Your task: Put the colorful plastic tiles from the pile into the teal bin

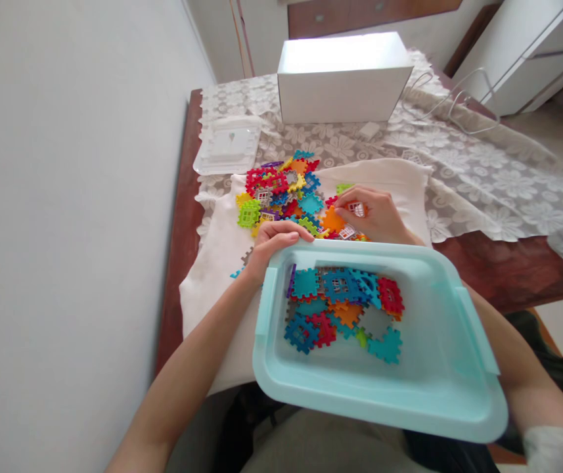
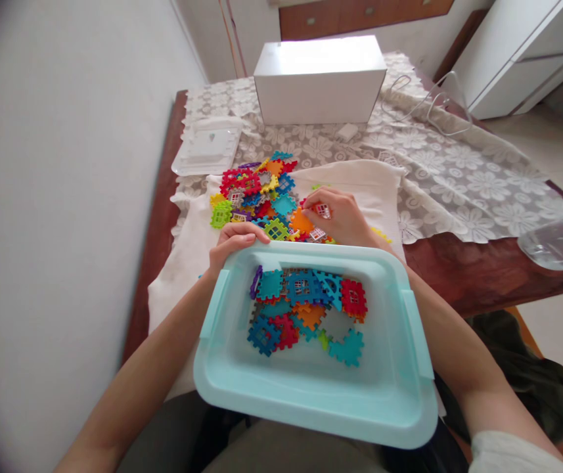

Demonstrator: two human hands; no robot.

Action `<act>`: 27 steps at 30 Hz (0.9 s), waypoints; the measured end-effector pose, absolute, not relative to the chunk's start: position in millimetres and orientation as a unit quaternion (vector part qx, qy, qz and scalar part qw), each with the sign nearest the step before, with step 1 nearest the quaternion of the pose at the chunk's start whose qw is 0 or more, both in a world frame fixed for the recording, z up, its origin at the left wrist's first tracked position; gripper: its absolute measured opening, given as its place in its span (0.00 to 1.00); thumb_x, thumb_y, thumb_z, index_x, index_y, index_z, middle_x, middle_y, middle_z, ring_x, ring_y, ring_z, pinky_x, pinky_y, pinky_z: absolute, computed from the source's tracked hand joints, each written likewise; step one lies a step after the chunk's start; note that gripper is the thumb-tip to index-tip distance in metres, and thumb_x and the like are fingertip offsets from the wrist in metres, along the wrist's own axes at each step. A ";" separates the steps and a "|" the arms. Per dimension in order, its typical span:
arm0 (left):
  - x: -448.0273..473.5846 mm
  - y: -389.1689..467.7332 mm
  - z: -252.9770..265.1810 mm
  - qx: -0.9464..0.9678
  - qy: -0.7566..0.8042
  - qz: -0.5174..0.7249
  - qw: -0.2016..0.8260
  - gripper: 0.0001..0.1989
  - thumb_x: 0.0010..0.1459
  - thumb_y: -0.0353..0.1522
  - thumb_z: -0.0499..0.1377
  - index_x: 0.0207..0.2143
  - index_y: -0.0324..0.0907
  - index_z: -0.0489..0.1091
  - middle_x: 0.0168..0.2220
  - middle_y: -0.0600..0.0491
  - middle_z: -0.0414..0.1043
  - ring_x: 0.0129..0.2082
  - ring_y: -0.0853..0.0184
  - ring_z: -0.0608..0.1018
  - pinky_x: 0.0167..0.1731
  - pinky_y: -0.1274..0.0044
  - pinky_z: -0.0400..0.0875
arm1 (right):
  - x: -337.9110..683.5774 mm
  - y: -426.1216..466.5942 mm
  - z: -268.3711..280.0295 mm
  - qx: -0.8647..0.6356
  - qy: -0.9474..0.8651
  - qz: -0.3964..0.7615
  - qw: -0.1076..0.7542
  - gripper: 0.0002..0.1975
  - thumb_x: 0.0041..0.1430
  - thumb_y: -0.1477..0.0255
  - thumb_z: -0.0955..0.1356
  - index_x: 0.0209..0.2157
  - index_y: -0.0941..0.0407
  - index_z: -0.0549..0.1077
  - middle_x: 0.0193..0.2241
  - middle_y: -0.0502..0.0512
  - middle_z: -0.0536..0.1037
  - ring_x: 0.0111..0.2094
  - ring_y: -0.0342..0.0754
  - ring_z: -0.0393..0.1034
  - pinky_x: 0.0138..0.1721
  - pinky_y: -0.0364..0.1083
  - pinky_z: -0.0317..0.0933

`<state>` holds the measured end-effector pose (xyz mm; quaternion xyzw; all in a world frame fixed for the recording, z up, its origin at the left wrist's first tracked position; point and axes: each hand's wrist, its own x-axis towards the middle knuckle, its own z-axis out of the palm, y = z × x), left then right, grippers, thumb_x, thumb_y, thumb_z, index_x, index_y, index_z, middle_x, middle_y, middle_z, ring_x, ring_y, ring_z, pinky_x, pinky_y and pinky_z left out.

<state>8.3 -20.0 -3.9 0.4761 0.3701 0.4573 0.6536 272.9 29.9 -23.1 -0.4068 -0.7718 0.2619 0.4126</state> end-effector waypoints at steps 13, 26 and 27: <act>9.4 -20.4 -3.2 0.481 0.354 0.459 0.658 0.09 0.51 0.38 0.68 0.29 0.44 0.87 0.29 0.51 0.83 0.26 0.69 0.72 0.28 0.75 0.61 | 292.0 12.4 10.7 -0.235 -0.555 0.616 0.507 0.20 0.56 0.49 0.74 0.31 0.47 0.67 0.24 0.48 0.70 0.23 0.49 0.66 0.29 0.52 0.68; 11.9 -21.1 1.3 0.472 0.386 0.441 0.658 0.10 0.48 0.39 0.67 0.28 0.43 0.85 0.28 0.50 0.82 0.25 0.67 0.73 0.27 0.74 0.62 | 284.7 5.3 7.2 -0.242 -0.663 0.595 0.385 0.33 0.63 0.36 0.63 0.58 0.43 0.74 0.55 0.59 0.82 0.58 0.65 0.77 0.60 0.67 0.70; 11.7 -20.9 1.0 0.474 0.386 0.440 0.658 0.10 0.48 0.39 0.67 0.28 0.43 0.86 0.29 0.50 0.82 0.25 0.68 0.73 0.27 0.74 0.62 | 279.0 8.0 1.3 -0.287 -0.681 0.537 0.407 0.30 0.67 0.40 0.62 0.58 0.43 0.74 0.57 0.58 0.81 0.59 0.63 0.76 0.62 0.67 0.69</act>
